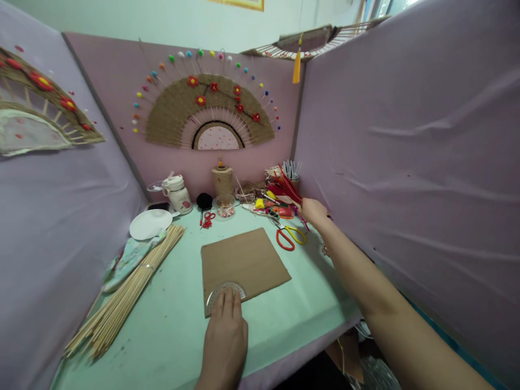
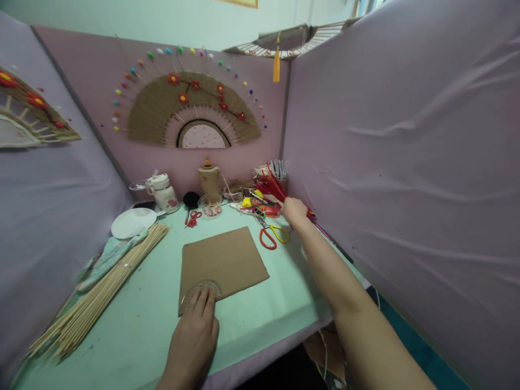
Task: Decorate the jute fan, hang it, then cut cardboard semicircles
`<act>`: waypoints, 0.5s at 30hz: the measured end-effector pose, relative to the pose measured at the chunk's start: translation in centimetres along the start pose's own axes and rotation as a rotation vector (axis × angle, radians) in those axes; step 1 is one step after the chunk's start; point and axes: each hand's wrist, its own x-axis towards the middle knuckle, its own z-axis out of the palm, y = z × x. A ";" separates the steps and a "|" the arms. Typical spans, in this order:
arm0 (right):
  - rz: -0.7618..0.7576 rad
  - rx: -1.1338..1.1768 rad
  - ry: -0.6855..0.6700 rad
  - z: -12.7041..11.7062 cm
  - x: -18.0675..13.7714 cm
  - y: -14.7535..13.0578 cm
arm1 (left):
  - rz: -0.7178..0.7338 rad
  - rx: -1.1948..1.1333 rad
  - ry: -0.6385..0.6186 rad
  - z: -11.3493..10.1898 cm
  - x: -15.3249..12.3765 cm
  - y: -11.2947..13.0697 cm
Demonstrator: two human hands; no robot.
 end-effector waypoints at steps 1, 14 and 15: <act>-0.017 0.011 0.034 -0.1 0.3 0.3 | -0.001 0.000 0.005 0.0 0.0 0.0; -0.210 0.368 0.255 -1.6 1.7 -0.6 | -0.015 -0.041 -0.039 0.4 -0.2 0.0; -0.212 0.409 0.237 -1.6 1.1 -0.8 | -0.021 -0.045 -0.042 0.5 -0.3 0.0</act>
